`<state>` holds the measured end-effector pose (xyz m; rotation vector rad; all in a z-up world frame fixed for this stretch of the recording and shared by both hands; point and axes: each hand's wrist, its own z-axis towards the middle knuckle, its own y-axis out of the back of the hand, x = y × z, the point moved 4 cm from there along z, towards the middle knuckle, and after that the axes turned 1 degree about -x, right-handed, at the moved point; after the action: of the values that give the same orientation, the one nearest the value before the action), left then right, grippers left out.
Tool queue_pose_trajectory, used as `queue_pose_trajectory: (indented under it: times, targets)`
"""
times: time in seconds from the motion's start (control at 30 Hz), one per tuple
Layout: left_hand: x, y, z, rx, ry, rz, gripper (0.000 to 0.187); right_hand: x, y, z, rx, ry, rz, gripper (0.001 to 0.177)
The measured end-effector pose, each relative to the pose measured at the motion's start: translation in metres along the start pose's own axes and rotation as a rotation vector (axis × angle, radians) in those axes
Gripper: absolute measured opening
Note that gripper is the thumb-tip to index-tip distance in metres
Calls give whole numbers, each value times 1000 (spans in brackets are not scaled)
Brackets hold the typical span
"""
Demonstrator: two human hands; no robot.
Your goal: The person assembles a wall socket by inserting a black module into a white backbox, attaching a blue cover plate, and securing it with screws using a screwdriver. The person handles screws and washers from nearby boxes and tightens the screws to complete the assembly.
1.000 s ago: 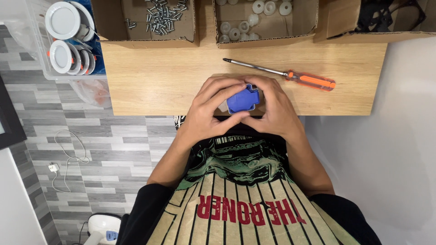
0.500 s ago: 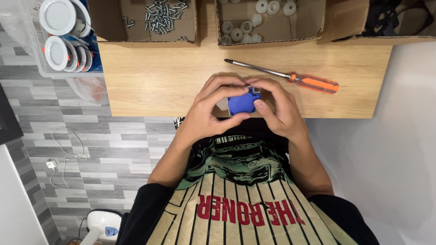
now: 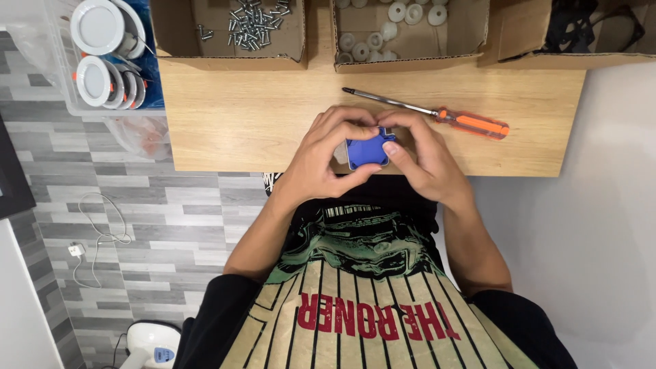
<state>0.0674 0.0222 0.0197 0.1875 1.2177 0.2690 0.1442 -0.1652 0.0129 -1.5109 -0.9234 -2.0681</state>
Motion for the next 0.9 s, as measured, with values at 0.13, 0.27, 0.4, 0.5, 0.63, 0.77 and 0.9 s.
queue_pose_trajectory:
  times: [0.13,0.27,0.4,0.5,0.63,0.77,0.9]
  targets:
    - [-2,1,-2,-12,-5,-8,43,33,22,22,17,120,-167,30]
    - [-7,2,-6,62,7,46,43,103,43,63,58,304,-537,21]
    - [-7,0,-9,49,-15,52,46,100,45,110,154,375,-706,13]
    - [-6,1,-10,22,-11,47,46,63,44,141,321,-171,-811,27]
    - [-6,1,-12,23,-15,48,47,40,40,155,494,-400,-946,29]
    - [-3,0,-14,20,-28,51,48,44,36,164,553,-608,-959,41]
    - [-1,0,-13,27,-14,45,48,11,37,169,591,-575,-977,46]
